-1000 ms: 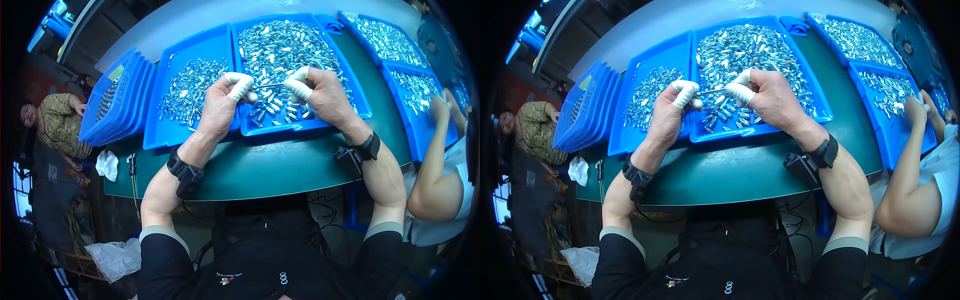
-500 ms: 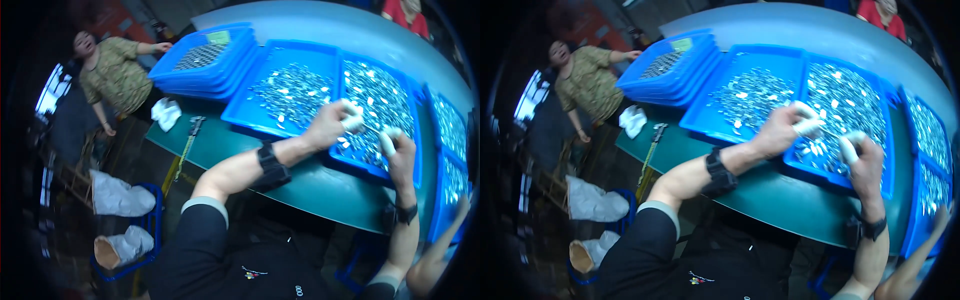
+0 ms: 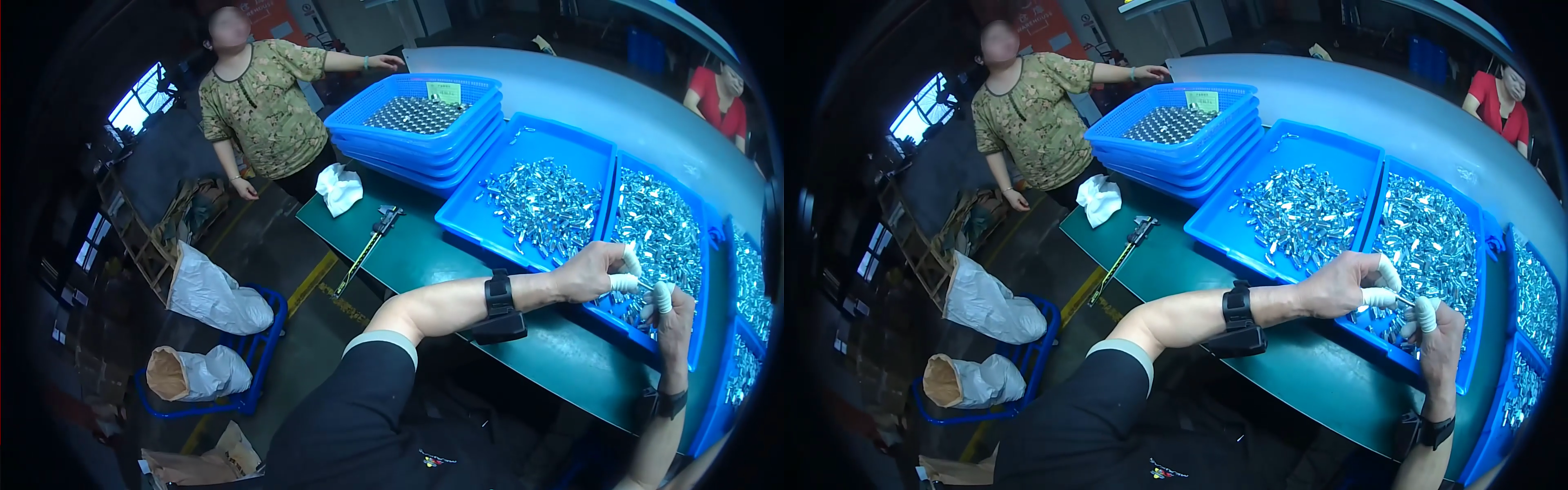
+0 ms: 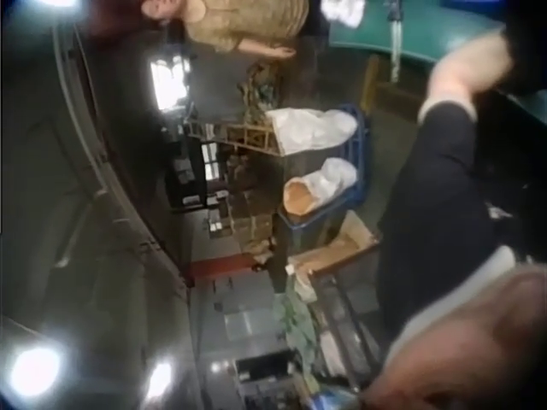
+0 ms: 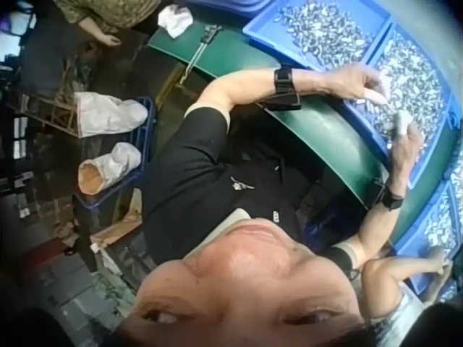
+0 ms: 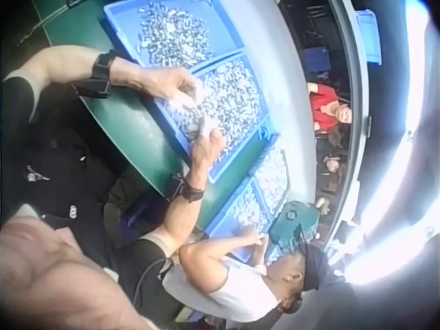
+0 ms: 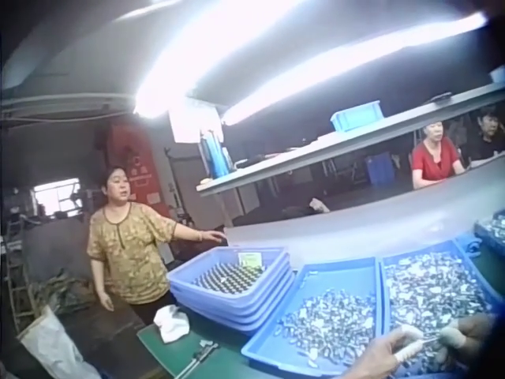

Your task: The person picks up a metal rod and a small metal component from a blue tray, fits the component onto the rod, and places the assembled unit into a separate blue tray.

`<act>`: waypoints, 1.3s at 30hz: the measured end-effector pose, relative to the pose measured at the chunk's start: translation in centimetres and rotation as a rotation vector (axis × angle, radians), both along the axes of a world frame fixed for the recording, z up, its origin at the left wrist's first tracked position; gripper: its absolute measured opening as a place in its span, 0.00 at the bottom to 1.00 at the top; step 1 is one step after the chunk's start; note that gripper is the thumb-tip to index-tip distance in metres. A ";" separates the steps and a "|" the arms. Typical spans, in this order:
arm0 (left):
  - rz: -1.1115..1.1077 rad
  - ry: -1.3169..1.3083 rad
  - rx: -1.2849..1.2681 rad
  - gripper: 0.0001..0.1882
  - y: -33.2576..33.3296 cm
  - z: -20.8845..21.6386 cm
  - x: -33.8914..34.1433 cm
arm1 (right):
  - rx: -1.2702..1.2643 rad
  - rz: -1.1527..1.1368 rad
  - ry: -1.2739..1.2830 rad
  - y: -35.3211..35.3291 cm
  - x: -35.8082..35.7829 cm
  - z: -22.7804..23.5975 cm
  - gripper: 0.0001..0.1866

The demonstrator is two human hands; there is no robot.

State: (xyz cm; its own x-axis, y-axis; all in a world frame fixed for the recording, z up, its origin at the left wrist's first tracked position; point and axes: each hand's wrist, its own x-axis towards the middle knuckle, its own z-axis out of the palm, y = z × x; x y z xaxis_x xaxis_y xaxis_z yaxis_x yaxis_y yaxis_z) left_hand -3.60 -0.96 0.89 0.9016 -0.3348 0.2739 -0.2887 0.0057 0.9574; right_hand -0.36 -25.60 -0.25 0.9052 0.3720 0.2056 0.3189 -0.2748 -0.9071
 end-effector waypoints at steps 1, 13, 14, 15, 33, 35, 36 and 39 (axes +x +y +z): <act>-0.004 0.006 0.011 0.11 0.0 0.0 0.0 | 0.004 0.008 0.010 0.0 0.0 0.1 0.26; 0.074 -0.192 0.073 0.10 -0.7 -0.8 -0.4 | -0.021 0.057 0.066 1.2 -1.3 1.3 0.18; 0.069 -0.151 0.032 0.11 -0.6 -0.9 -0.2 | -0.021 0.057 0.063 1.3 -1.3 1.5 0.18; 0.065 -0.110 -0.008 0.11 -0.5 -1.0 0.0 | 0.039 0.053 0.017 1.4 -1.3 1.6 0.14; -0.011 -0.042 -0.057 0.10 -0.8 -0.9 0.0 | 0.117 0.058 -0.041 0.8 -1.3 1.4 0.05; 0.011 -0.039 -0.015 0.09 -0.6 -1.0 -0.2 | 0.121 0.050 -0.035 1.1 -1.4 1.4 0.05; 0.030 -0.039 0.026 0.09 -0.6 -0.9 -0.2 | 0.126 0.060 -0.060 1.2 -1.4 1.4 0.06; 0.052 -0.083 0.058 0.09 -0.4 -1.0 -0.3 | 0.048 0.061 -0.099 1.4 -1.5 1.7 0.11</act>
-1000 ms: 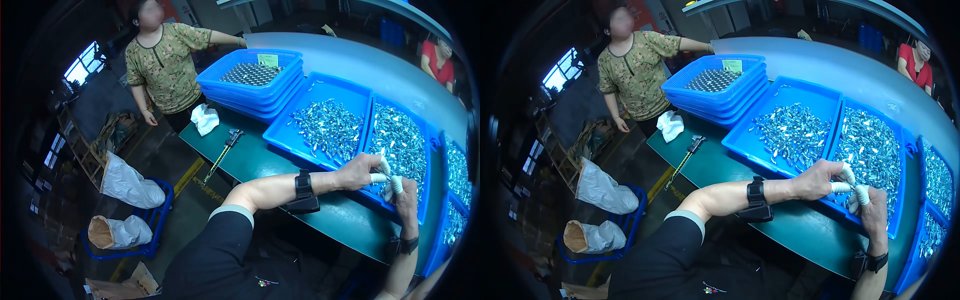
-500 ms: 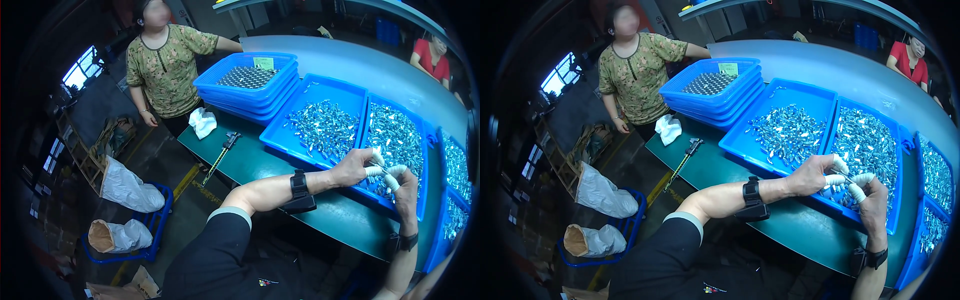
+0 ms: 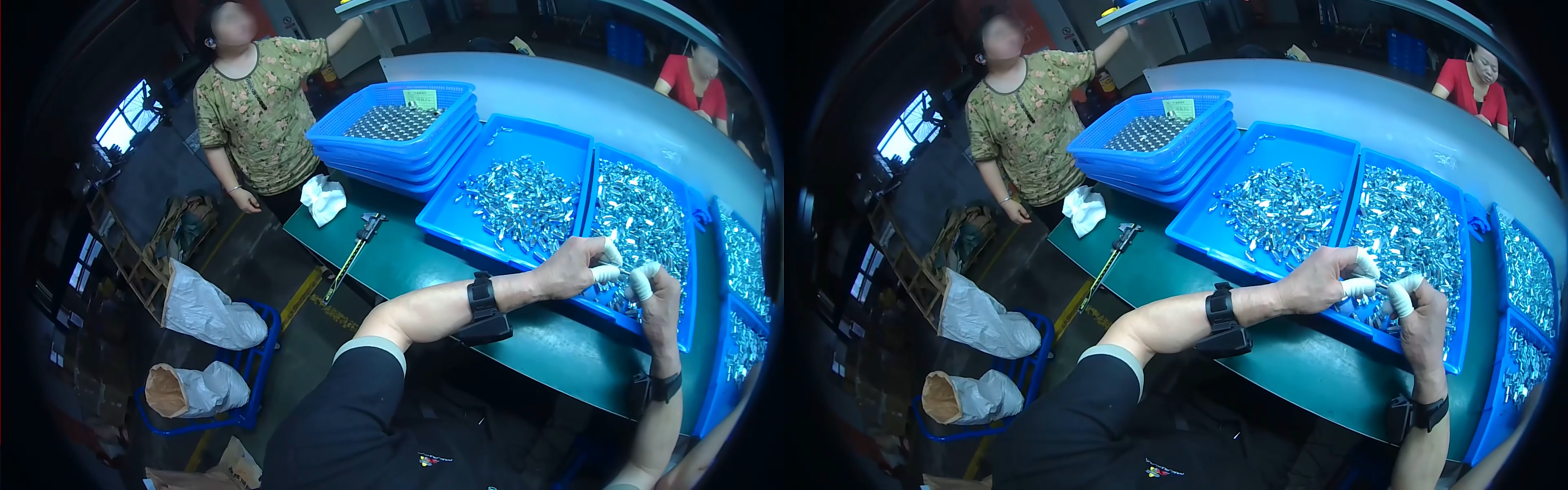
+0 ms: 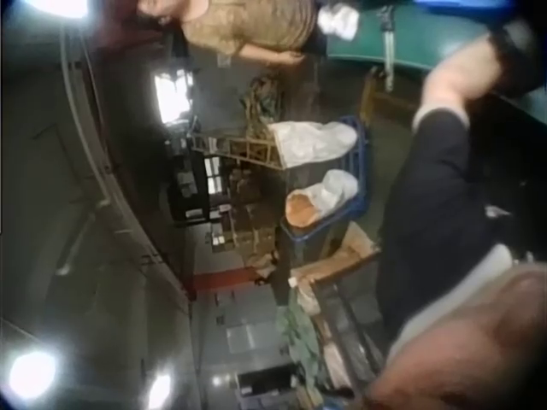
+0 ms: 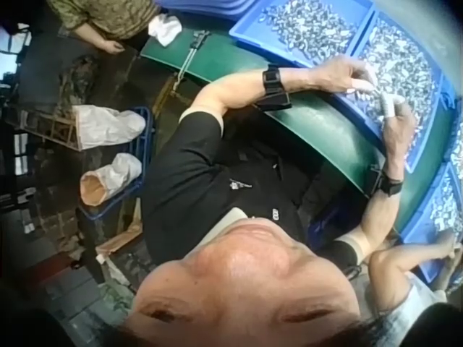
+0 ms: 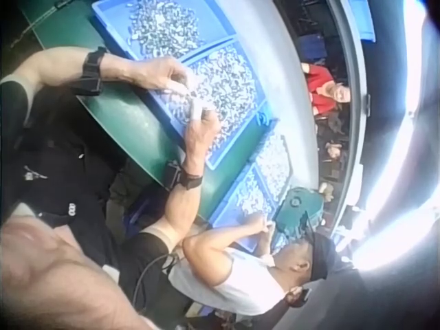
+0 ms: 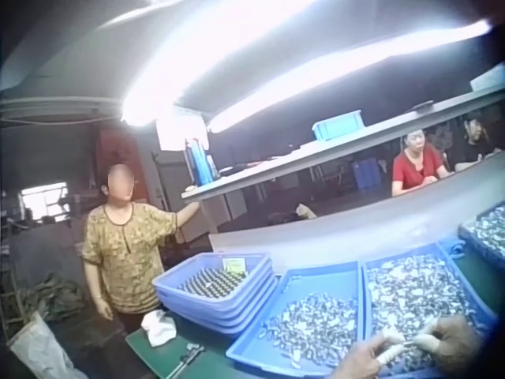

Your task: The person picks up a metal rod and a small metal component from a blue tray, fits the component onto the rod, and places the assembled unit into a separate blue tray.

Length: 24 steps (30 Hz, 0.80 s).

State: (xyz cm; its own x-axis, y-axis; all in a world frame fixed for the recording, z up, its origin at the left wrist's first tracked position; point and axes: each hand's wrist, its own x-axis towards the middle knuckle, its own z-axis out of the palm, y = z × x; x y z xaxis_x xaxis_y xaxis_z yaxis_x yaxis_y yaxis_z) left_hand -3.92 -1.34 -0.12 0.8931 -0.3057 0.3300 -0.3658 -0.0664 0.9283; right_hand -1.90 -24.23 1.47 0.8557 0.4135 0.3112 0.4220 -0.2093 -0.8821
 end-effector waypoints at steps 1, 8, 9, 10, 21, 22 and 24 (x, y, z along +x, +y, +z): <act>-0.004 0.001 -0.001 0.09 0.0 0.2 -0.1 | -0.083 -0.018 -0.015 -0.1 -0.1 0.1 0.14; 0.049 -0.090 0.047 0.11 -0.2 0.0 0.0 | -0.076 -0.029 0.142 -0.2 0.1 0.1 0.16; 0.064 -0.086 0.051 0.11 -0.2 0.0 0.0 | -0.051 -0.023 0.069 -0.3 0.6 -0.6 0.16; 0.069 -0.027 0.026 0.10 -0.2 0.1 -0.1 | -0.026 -0.015 -0.003 -0.4 0.8 -1.0 0.16; 0.611 -0.561 0.503 0.15 4.4 2.4 2.5 | 0.243 -0.259 -0.002 -1.3 2.0 -0.7 0.12; 0.447 -0.580 0.541 0.16 3.6 2.0 2.5 | 0.245 -0.276 -0.012 -1.2 2.2 -0.9 0.12; 0.154 -0.565 0.616 0.19 1.2 1.7 2.2 | 0.280 -0.302 -0.019 -1.6 2.4 -0.9 0.13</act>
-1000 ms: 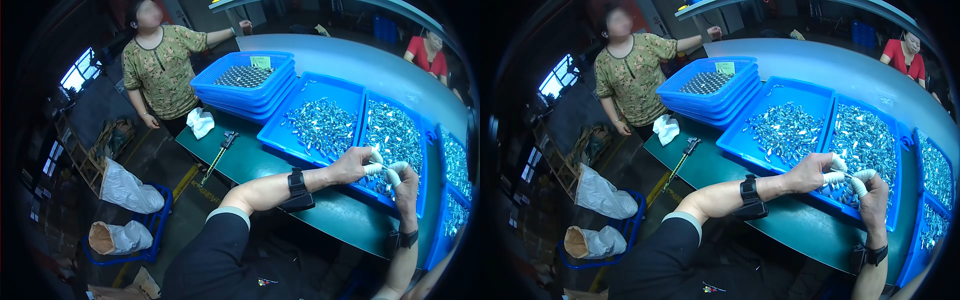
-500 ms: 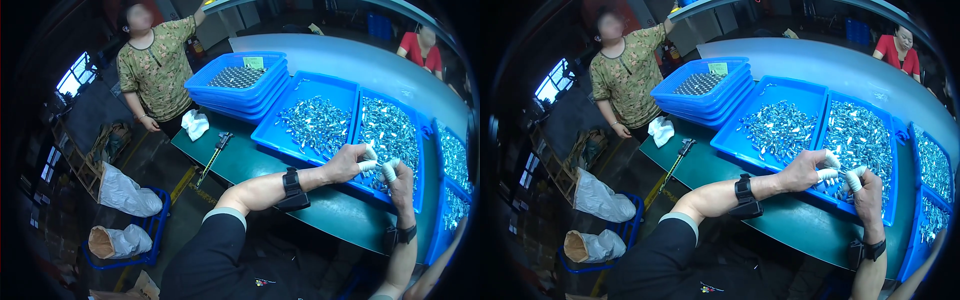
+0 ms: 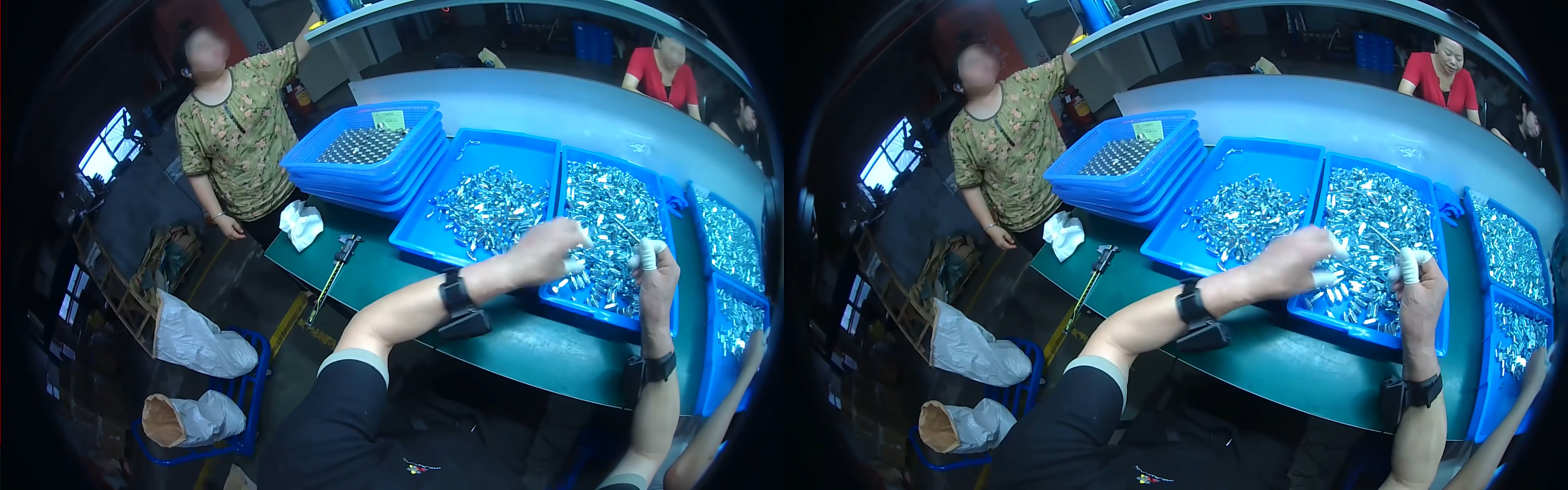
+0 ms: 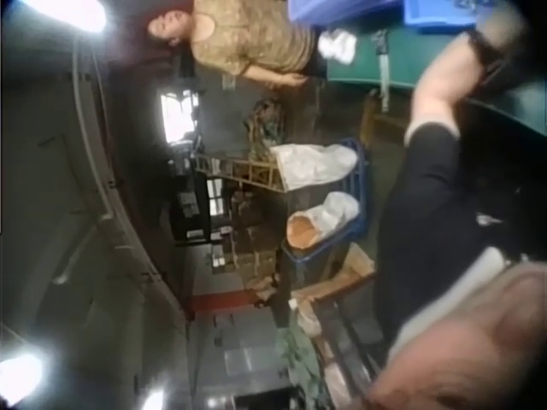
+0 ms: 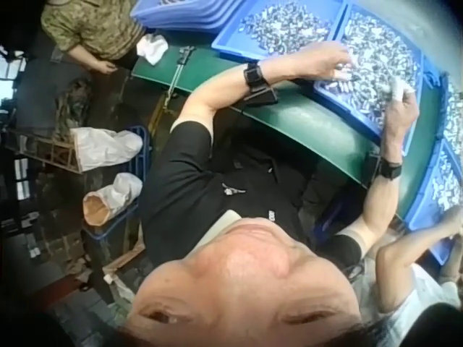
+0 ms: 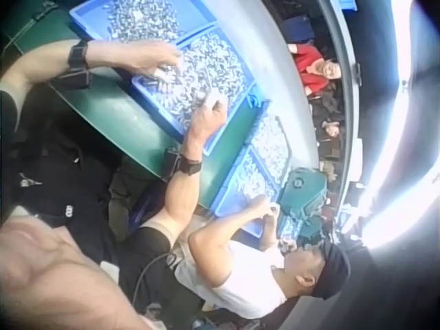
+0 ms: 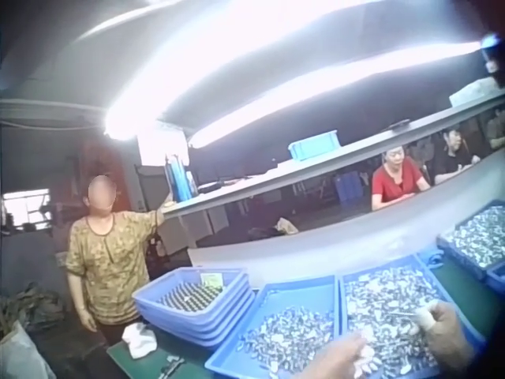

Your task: The person picks up a metal rod and a small metal component from a blue tray, fits the component onto the rod, and places the assembled unit into a separate blue tray.

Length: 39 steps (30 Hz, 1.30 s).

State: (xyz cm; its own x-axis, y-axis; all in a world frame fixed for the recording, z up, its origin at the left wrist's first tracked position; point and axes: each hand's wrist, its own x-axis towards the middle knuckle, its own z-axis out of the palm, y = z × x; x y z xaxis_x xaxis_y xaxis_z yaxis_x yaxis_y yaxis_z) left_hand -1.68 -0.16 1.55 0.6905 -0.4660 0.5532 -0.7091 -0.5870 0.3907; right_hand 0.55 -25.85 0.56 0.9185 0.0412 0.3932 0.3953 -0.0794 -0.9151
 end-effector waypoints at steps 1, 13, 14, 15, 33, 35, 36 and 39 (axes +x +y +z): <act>-0.063 -0.023 0.135 0.19 -1.3 0.4 -0.3 | 0.037 -0.024 -0.005 -0.3 0.0 -0.1 0.13; -0.193 -0.070 0.422 0.06 -3.8 -1.5 1.2 | -0.002 -0.001 0.008 -0.3 0.2 -0.6 0.15; -0.180 -0.086 0.442 0.05 -4.0 -1.8 1.4 | -0.007 0.003 0.004 -0.2 0.2 -0.5 0.15; -0.176 -0.086 0.442 0.05 -4.2 -2.1 1.6 | -0.006 0.006 0.003 -0.1 0.3 -0.6 0.15; -0.169 -0.223 0.515 0.04 -3.8 -2.9 1.8 | 0.060 0.034 -0.019 -0.4 0.4 -1.6 0.14; -0.195 -0.081 0.361 0.06 -4.3 -2.4 1.5 | -0.006 0.011 -0.017 -1.3 -0.4 -1.2 0.14; -0.155 -0.032 0.212 0.09 -4.1 -2.6 1.4 | -0.011 0.008 -0.032 -1.2 -0.5 -1.1 0.15; 0.047 0.076 0.102 0.11 -2.4 -1.7 0.6 | -0.046 0.019 -0.063 0.1 -0.8 0.0 0.14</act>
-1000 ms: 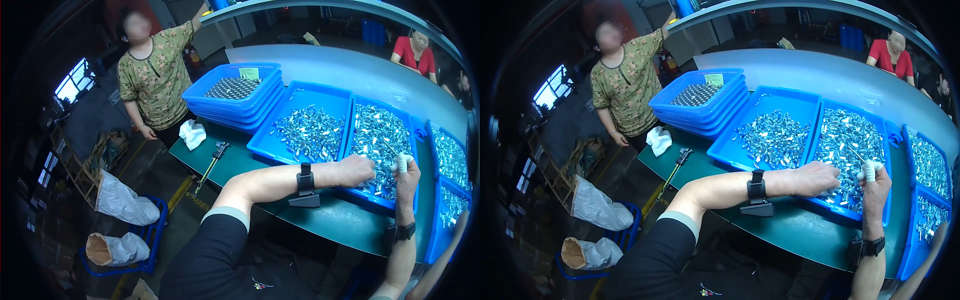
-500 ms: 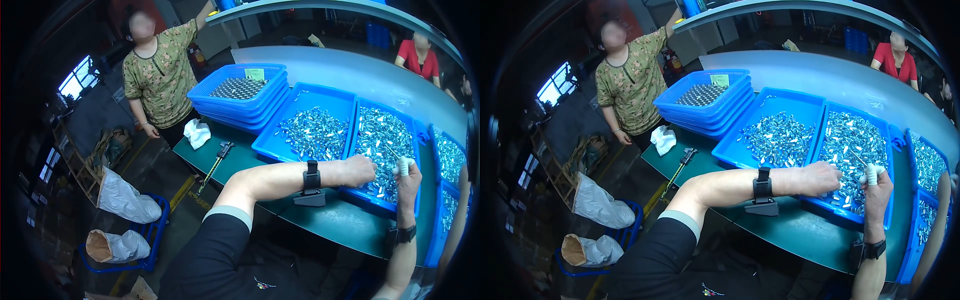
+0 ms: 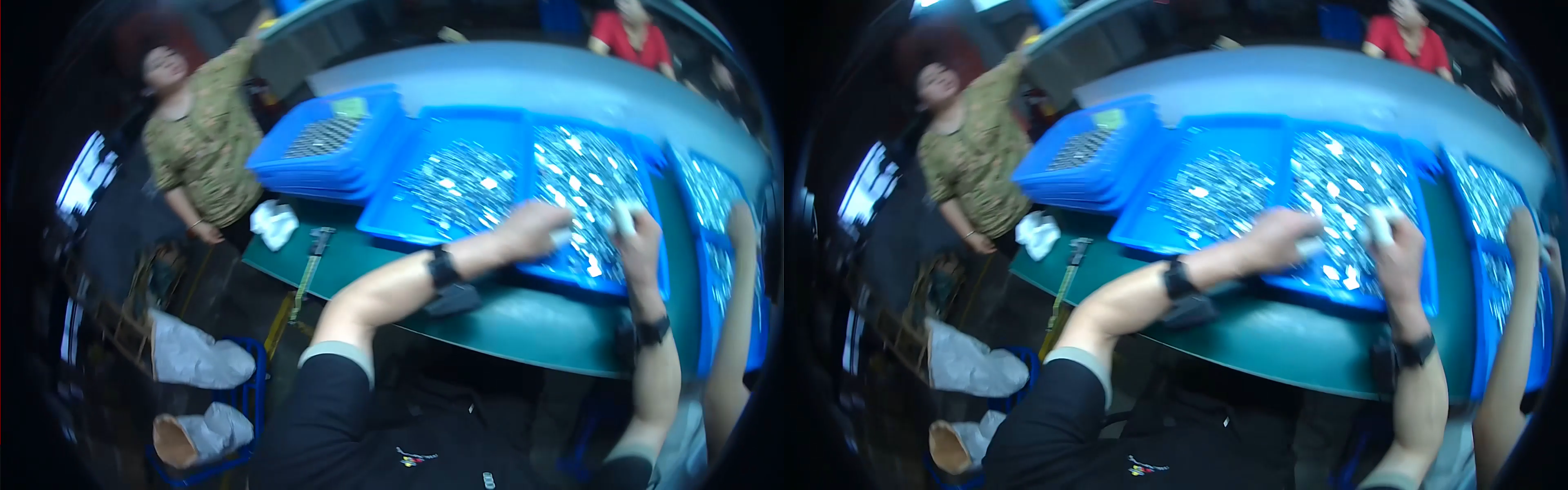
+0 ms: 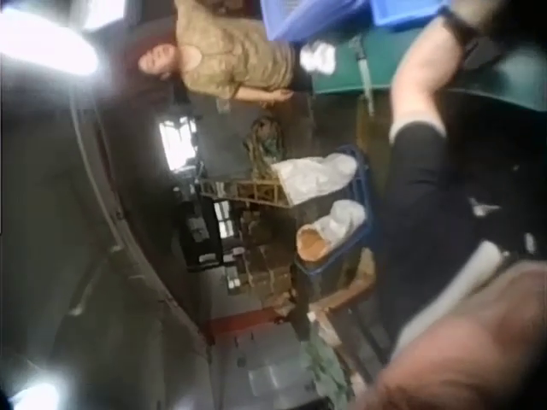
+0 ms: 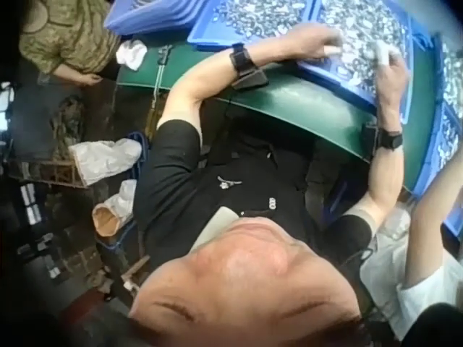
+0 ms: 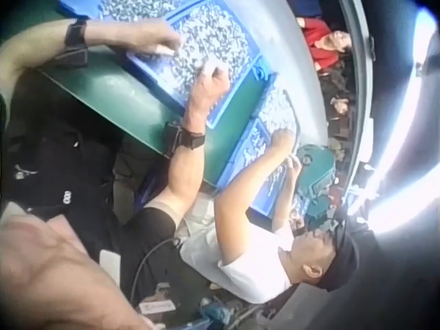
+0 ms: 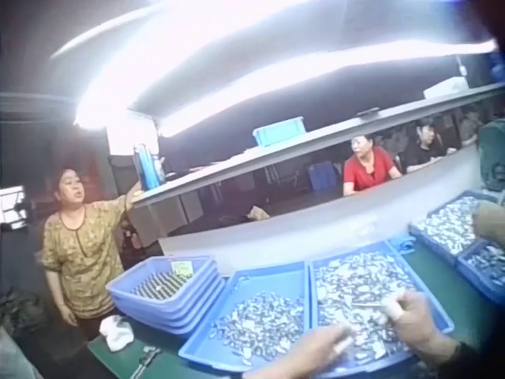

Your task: The person picks up a metal rod and a small metal component from a blue tray, fits the component onto the rod, and places the assembled unit into a separate blue tray.

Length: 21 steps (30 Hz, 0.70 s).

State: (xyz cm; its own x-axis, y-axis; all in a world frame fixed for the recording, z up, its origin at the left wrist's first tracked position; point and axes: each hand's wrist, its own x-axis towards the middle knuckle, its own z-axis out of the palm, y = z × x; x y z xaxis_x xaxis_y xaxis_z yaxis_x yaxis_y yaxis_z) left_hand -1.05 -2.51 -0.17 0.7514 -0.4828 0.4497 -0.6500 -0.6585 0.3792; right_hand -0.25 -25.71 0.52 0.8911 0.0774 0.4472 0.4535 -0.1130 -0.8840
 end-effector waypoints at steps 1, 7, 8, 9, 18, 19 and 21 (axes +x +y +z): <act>0.012 0.066 -0.089 0.09 1.0 0.3 -0.2 | -0.023 0.007 -0.005 0.5 0.2 0.2 0.13; 0.018 0.308 -0.533 0.12 1.2 0.8 -1.0 | 0.004 0.178 0.095 0.4 0.2 0.0 0.11; -0.006 0.308 -0.578 0.12 1.1 0.7 -0.9 | 0.005 0.166 0.101 0.3 -0.1 0.1 0.11; -0.065 0.308 -0.622 0.11 1.2 0.5 -0.7 | -0.018 0.172 0.101 0.4 -0.4 0.2 0.11; -0.052 0.557 -0.945 0.10 1.4 0.0 -0.5 | -0.153 0.178 0.087 0.5 -1.0 0.6 0.14; -0.054 0.561 -0.964 0.10 1.4 0.0 -0.6 | -0.149 0.177 0.078 0.6 -0.8 0.4 0.14; -0.058 0.565 -0.982 0.10 1.5 0.0 -0.7 | -0.130 0.173 0.094 0.6 -1.0 0.5 0.13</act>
